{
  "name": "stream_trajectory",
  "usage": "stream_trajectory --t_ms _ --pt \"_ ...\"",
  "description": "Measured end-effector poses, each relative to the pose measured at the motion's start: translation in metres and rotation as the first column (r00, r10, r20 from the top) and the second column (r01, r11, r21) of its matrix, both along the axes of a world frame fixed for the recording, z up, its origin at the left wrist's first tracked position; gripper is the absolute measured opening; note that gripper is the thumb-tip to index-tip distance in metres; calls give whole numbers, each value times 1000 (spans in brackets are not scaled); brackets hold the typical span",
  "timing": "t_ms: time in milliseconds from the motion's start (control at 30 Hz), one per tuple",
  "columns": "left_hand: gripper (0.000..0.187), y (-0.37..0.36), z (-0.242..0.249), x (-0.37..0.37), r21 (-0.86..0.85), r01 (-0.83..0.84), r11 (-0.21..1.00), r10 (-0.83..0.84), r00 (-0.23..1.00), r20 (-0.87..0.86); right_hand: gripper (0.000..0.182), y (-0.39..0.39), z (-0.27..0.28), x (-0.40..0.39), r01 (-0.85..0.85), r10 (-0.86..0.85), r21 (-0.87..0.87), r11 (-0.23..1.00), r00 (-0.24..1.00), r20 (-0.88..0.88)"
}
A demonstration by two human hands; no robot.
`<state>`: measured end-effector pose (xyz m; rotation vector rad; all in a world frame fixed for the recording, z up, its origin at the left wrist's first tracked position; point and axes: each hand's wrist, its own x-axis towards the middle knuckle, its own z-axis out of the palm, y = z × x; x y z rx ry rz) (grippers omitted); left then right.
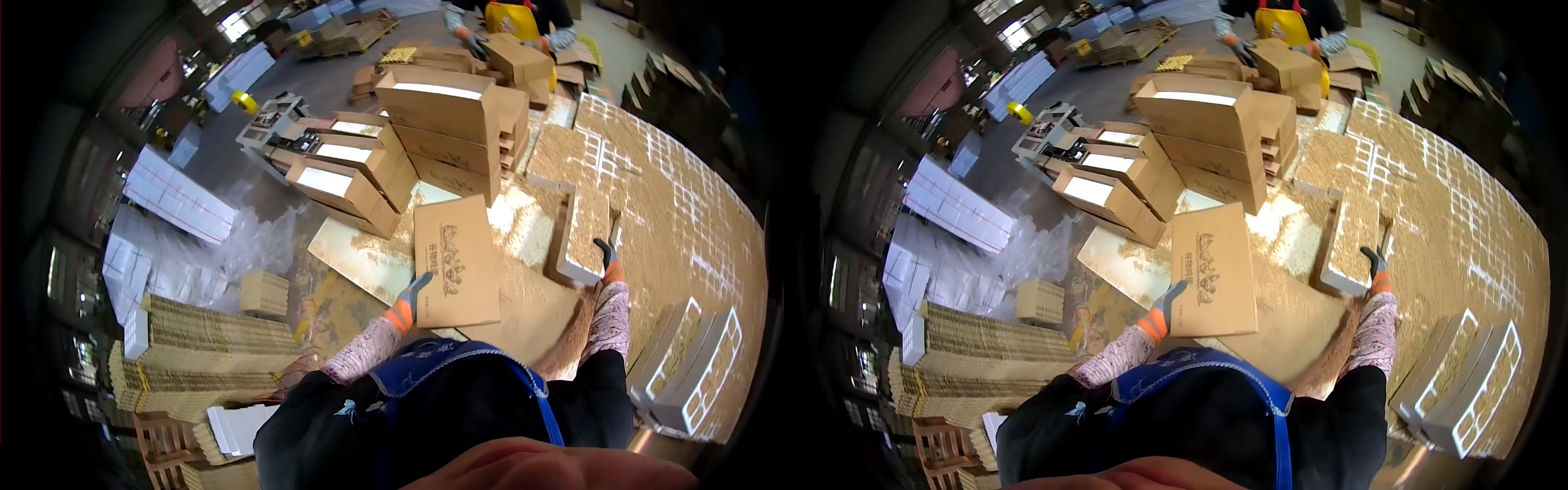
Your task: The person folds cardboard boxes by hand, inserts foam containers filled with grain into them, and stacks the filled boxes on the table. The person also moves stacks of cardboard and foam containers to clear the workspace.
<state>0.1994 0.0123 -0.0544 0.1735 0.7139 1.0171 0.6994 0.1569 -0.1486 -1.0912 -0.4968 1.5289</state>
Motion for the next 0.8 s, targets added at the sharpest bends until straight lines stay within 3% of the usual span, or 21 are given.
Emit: stream_trajectory --t_ms 100,167,233,300,500,533,600,633,700,767,800 --pt "40 12 -8 6 -51 19 999 -19 1000 -9 56 -24 21 -26 117 -121 68 991 990 67" --pt "40 20 10 22 22 91 996 -89 994 -62 60 -47 39 -53 184 -190 88 979 980 62" --pt "42 31 3 35 34 130 991 -124 983 -134 64 -64 35 -75 227 -225 139 964 974 -33" --pt "43 43 3 41 68 152 986 -135 969 -209 66 -85 53 -102 252 -293 267 930 948 127" --pt "41 50 48 24 67 393 917 -385 917 -103 70 -121 73 -100 296 -359 307 905 916 177" --pt "42 52 51 25 120 432 894 -400 890 -220 71 -126 76 -100 306 -363 295 905 918 158" --pt "41 47 55 36 115 415 902 -384 896 -223 71 -134 78 -106 358 -411 301 884 901 136" --pt "40 45 63 43 111 392 913 -360 904 -231 69 -142 105 -118 320 -424 352 880 862 277" --pt "41 54 29 31 130 414 901 -386 901 -197 65 -143 84 -112 399 -433 249 882 896 98" --pt "38 60 -21 5 536 515 670 2 720 -694 68 -157 133 -132 283 -255 253 925 957 -137" --pt "40 35 67 10 361 786 502 160 326 -932 68 -135 137 -150 234 -197 275 933 968 -153"
